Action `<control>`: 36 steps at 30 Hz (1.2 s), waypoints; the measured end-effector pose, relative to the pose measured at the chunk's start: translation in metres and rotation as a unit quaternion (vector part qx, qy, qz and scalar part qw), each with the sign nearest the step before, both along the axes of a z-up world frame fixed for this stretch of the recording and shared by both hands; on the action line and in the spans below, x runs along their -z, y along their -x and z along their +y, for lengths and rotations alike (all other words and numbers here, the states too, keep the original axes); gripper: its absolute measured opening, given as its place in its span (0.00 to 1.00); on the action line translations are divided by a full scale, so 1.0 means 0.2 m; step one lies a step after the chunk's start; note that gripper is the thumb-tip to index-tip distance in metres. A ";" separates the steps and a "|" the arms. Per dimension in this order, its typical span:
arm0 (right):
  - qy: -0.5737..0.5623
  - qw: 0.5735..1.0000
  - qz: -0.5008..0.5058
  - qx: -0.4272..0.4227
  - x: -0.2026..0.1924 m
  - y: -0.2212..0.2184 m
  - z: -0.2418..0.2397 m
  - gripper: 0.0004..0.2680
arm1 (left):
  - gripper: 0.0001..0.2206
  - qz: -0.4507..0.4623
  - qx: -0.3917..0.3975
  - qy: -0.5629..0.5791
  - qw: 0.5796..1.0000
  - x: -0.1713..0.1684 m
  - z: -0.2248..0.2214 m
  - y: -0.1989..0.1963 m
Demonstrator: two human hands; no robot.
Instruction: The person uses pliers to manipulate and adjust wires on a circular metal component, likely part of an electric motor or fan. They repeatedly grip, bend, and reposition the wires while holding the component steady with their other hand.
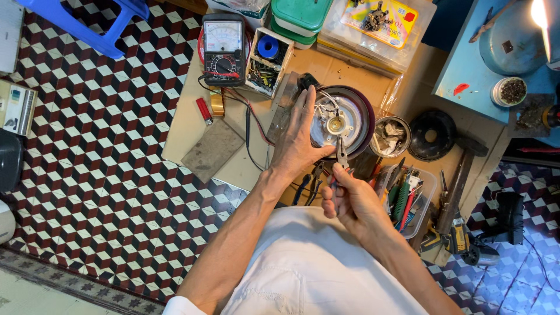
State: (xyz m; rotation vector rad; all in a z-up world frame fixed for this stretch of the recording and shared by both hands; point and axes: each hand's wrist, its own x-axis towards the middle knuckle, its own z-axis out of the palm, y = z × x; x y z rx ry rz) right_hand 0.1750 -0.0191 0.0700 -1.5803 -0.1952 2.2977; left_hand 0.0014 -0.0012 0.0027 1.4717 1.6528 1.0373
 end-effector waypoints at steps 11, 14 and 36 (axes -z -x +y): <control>-0.030 0.975 0.083 0.205 0.11 0.26 -0.13 0.12 | 0.60 0.037 -0.001 -0.019 0.999 0.03 0.01 0.01; -0.045 0.968 0.099 0.226 0.14 0.29 -0.14 0.11 | 0.59 0.024 0.006 0.010 1.000 0.05 0.01 0.01; -0.202 0.961 -0.159 -0.099 -0.06 -0.31 -0.01 0.12 | 0.24 0.027 -0.122 0.096 0.987 0.07 0.04 0.05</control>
